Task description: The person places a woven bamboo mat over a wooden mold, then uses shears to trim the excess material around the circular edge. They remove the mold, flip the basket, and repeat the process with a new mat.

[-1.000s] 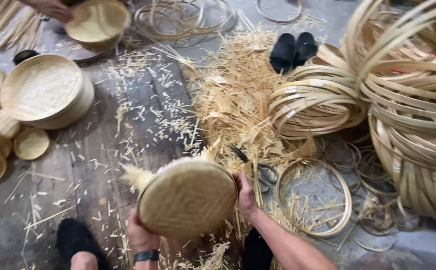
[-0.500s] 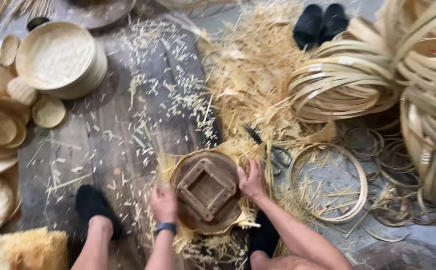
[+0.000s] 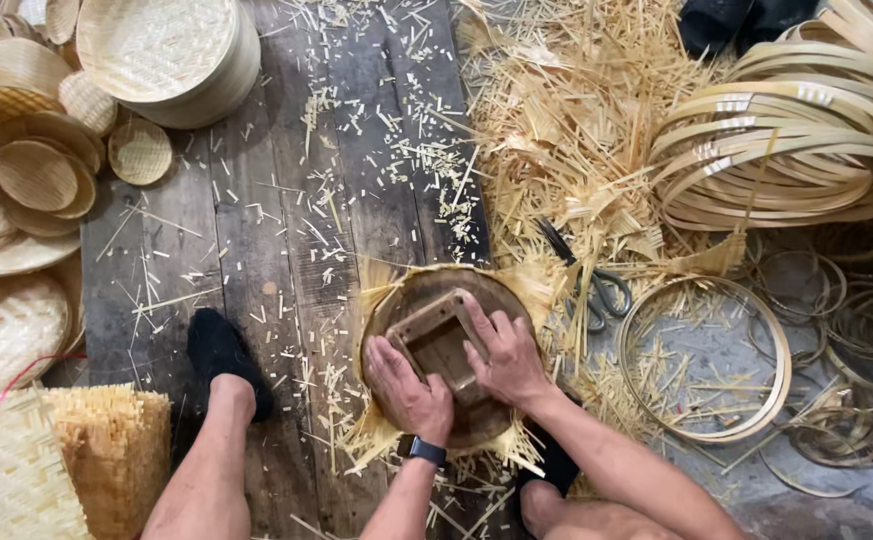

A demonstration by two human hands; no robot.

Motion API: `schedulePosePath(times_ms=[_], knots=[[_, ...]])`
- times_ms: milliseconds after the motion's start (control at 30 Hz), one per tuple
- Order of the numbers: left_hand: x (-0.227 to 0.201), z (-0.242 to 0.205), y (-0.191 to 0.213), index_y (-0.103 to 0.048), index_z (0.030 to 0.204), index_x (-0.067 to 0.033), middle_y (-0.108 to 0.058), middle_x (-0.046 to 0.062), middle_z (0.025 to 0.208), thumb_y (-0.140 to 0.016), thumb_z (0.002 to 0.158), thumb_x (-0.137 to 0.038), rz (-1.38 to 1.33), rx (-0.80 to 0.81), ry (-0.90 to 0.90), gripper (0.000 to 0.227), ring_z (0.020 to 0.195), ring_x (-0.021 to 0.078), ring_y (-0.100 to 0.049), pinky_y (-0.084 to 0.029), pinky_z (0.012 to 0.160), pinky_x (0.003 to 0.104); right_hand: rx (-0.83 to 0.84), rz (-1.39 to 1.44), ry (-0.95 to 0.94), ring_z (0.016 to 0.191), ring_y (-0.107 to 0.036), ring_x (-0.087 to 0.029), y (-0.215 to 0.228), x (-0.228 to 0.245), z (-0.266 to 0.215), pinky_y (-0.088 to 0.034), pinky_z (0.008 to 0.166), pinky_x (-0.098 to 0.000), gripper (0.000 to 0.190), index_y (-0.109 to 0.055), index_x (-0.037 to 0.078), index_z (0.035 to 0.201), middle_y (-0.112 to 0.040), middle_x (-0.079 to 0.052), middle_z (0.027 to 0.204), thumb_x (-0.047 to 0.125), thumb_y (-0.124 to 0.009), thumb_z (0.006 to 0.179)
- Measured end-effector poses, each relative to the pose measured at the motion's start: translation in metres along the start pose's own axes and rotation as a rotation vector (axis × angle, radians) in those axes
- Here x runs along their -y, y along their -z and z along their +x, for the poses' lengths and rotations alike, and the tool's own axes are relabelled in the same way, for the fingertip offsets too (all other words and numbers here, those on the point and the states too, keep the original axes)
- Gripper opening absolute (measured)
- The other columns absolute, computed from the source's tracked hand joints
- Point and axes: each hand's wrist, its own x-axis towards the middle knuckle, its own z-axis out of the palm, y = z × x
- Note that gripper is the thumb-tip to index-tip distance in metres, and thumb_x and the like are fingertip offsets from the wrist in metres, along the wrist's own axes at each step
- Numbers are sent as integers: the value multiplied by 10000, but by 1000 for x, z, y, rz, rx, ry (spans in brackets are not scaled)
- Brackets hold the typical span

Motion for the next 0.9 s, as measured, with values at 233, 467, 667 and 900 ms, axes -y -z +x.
schedulePosePath(times_ms=[233,467,667,900], knots=[[25,-7,-19,-134,1609,-6,-219,249,1646,-596,767,-122,-1,21,-127,967,1539,401,-208,-133,1275,496,-82,275,-120,953,-644,-204,-24,-44,-20,-581,841,-344,421,-476,212,1437,-655,-92,1148,251,-602,1037],[17,0,-15,-146,1600,-4,-234,251,1636,-596,734,-126,53,40,-125,983,1527,409,-218,-141,1266,494,84,98,-862,829,-664,-230,15,-178,-27,-590,689,-396,561,-567,6,1274,-619,-144,1084,391,-747,908],[21,-2,-22,-144,1614,-30,-240,237,1648,-598,747,-109,11,27,-110,982,1542,395,-215,-136,1276,490,453,102,-919,781,-696,-216,1,-188,4,-580,658,-340,343,-685,46,1194,-731,-117,1006,294,-690,957],[29,-4,-27,-114,1620,-35,-200,255,1655,-629,762,-118,-14,56,-126,1004,1544,402,-189,-134,1274,495,-624,1094,-386,1020,-712,-174,128,-189,122,-638,897,-386,335,-574,97,1204,-673,-97,1154,198,-746,935]])
